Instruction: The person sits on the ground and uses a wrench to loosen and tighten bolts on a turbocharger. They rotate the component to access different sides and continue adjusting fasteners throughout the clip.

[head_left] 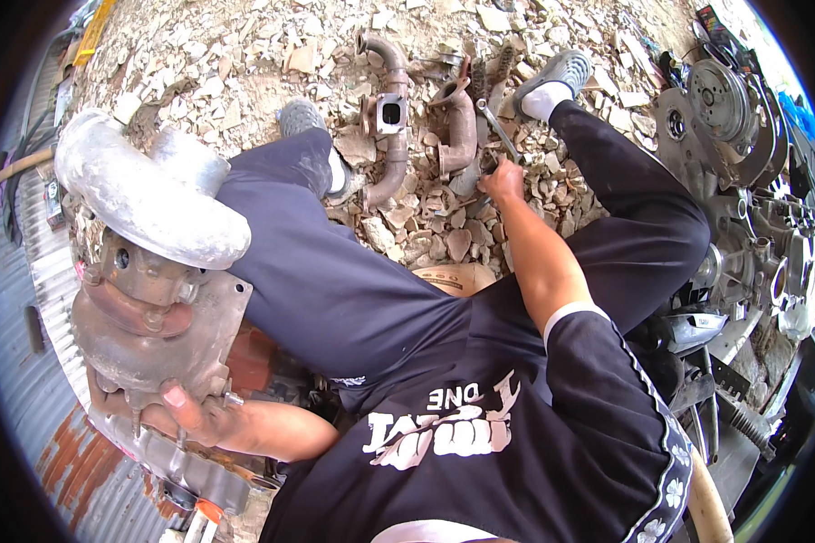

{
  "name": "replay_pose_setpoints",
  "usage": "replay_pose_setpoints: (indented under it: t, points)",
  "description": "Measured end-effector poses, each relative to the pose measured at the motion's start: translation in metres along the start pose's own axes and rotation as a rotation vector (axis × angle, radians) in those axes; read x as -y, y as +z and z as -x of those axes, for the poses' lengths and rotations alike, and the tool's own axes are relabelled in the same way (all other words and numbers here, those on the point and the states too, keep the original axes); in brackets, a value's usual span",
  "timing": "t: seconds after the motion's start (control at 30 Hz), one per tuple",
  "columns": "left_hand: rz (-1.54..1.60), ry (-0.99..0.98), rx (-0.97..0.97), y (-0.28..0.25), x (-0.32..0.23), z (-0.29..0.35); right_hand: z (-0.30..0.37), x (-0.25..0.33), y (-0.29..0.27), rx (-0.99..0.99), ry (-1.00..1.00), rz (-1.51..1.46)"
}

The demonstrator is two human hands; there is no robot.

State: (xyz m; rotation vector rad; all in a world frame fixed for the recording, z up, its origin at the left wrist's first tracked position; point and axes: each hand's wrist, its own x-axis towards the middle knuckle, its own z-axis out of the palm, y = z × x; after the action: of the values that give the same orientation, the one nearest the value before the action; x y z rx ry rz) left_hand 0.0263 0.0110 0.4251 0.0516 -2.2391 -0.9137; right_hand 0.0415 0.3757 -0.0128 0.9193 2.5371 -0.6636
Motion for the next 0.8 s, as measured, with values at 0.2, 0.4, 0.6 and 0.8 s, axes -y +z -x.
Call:
replay_pose_setpoints:
  t: [0.2, 0.4, 0.6, 0.8]
  points:
    - [-0.022, 0.002, -0.006, -0.003, 0.003, 0.0, 0.0, 0.0, 0.008, 0.047, 0.029, -0.018]
    - [-0.019, 0.0, -0.002, -0.004, 0.006, -0.001, 0.011, -0.032, 0.042, -0.164, 0.145, -0.183]
    - [-0.021, -0.003, -0.005, -0.006, 0.008, 0.0, 0.009, -0.023, 0.055, -0.208, 0.212, -0.247]
    - [-0.022, -0.004, 0.0, -0.008, 0.009, 0.001, -0.012, -0.023, 0.061, -0.099, 0.299, -0.126]
